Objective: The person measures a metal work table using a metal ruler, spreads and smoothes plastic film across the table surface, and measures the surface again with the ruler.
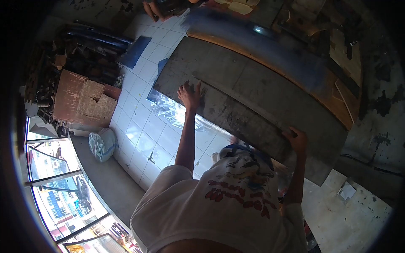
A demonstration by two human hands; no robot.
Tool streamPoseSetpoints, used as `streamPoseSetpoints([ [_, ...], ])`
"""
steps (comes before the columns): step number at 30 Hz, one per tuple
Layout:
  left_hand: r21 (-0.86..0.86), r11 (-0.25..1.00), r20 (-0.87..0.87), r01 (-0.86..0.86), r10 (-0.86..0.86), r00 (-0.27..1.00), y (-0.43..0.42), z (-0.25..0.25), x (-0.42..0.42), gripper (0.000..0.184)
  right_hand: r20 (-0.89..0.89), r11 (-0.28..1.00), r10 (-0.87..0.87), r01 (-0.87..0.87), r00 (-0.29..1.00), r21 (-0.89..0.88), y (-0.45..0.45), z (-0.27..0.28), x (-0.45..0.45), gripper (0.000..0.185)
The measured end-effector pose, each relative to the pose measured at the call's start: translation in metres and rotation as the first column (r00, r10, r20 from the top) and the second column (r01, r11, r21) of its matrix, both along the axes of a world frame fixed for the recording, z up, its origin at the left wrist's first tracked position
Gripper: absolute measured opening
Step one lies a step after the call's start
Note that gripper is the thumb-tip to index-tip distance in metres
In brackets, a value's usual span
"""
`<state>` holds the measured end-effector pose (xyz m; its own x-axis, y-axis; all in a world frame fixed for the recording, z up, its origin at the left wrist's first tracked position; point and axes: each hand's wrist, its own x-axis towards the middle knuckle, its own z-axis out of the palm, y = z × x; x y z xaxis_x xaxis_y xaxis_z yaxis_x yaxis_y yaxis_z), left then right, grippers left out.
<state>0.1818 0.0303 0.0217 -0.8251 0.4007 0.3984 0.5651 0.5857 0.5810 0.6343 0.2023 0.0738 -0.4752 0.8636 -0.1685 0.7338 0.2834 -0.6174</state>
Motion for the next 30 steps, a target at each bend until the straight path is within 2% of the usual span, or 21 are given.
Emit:
streamPoseSetpoints([
  [1,0.071,0.997,0.017,-0.014,0.013,1.0,0.003,-0.004,0.006,0.049,-0.095,1.0,-0.026,0.027,0.995,0.011,-0.007,-0.011,0.0,0.047],
  [2,0.182,0.976,0.269,0.117,-0.164,0.949,0.004,0.02,0.026,0.055,-0.186,0.998,-0.052,0.056,0.981,0.017,-0.02,-0.026,-0.001,0.046],
  [3,0.315,0.92,0.645,0.231,-0.387,0.659,0.006,0.06,0.05,0.06,-0.272,0.996,-0.076,0.084,0.959,0.018,-0.031,-0.033,-0.004,0.045],
  [4,0.415,0.832,0.706,0.368,-0.55,0.447,0.009,0.068,0.071,0.066,-0.283,0.975,-0.169,0.119,0.944,-0.186,-0.045,-0.02,-0.019,0.042],
  [5,0.569,0.703,0.682,0.426,-0.693,0.233,0.014,0.076,0.101,0.066,-0.274,0.913,-0.259,0.142,0.926,-0.383,-0.061,-0.007,-0.038,0.039],
  [7,0.621,0.54,0.579,0.568,-0.805,0.133,0.027,0.108,0.159,0.056,-0.522,0.832,-0.336,-0.013,0.784,-0.555,-0.085,-0.021,-0.063,0.041],
  [9,0.717,0.611,0.601,0.334,-0.786,0.148,0.046,0.092,0.213,0.041,-0.49,0.897,-0.098,-0.137,0.866,-0.421,-0.097,-0.015,-0.089,0.035],
  [10,0.63,0.651,0.631,0.424,-0.747,0.209,0.048,0.097,0.212,0.036,-0.46,0.914,0.023,-0.206,0.888,-0.351,-0.097,-0.014,-0.096,0.032],
  [12,0.418,0.703,0.66,0.575,-0.67,0.339,0.051,0.115,0.206,0.026,-0.343,0.936,0.298,-0.343,0.891,-0.077,-0.095,-0.018,-0.1,0.029],
  [13,0.347,0.69,0.547,0.635,-0.699,0.461,0.052,0.118,0.2,0.024,-0.255,0.909,0.412,-0.413,0.875,0.053,-0.095,-0.02,-0.101,0.027],
  [15,0.175,0.679,0.271,0.713,-0.729,0.629,0.053,0.121,0.182,0.022,-0.322,0.963,0.24,-0.267,0.916,-0.042,-0.092,0.023,-0.108,0.024],
  [16,0.09,0.646,0.227,0.758,-0.754,0.616,0.054,0.127,0.167,0.025,-0.346,0.976,0.151,-0.195,0.926,-0.095,-0.09,0.044,-0.111,0.023],
  [18,-0.083,0.575,0.159,0.814,-0.798,0.581,0.058,0.137,0.138,0.034,-0.359,0.999,0.009,0.009,0.933,0.05,-0.079,0.052,-0.089,0.023],
  [19,-0.185,0.54,0.135,0.821,-0.814,0.565,0.062,0.133,0.13,0.037,-0.377,0.953,0.078,0.042,0.923,0.3,-0.07,0.061,-0.086,0.024],
  [20,-0.285,0.502,0.11,0.817,-0.829,0.548,0.064,0.126,0.123,0.041,-0.38,0.844,0.152,0.081,0.912,0.531,-0.06,0.071,-0.087,0.027],
  [21,-0.384,0.461,0.084,0.8,-0.845,0.528,0.065,0.118,0.115,0.044,-0.283,0.799,0.184,0.024,0.941,0.6,-0.05,0.084,-0.091,0.029],
  [23,-0.373,0.424,0.097,0.826,-0.867,0.489,0.066,0.099,0.107,0.046,-0.084,0.694,0.224,-0.098,0.971,0.713,-0.036,0.101,-0.1,0.035],
  [26,-0.326,0.422,0.099,0.846,-0.875,0.474,0.065,0.071,0.101,0.048,-0.025,0.803,0.354,-0.291,0.935,0.52,-0.02,0.058,-0.082,0.043],
  [29,-0.354,0.43,0.096,0.831,-0.867,0.489,0.065,0.057,0.1,0.047,-0.054,0.967,0.242,-0.237,0.969,0.093,-0.023,0.039,-0.076,0.045],
  [30,-0.38,0.43,0.093,0.819,-0.863,0.497,0.063,0.053,0.1,0.046,-0.062,0.957,0.274,-0.266,0.96,0.115,-0.023,0.026,-0.071,0.045],
])
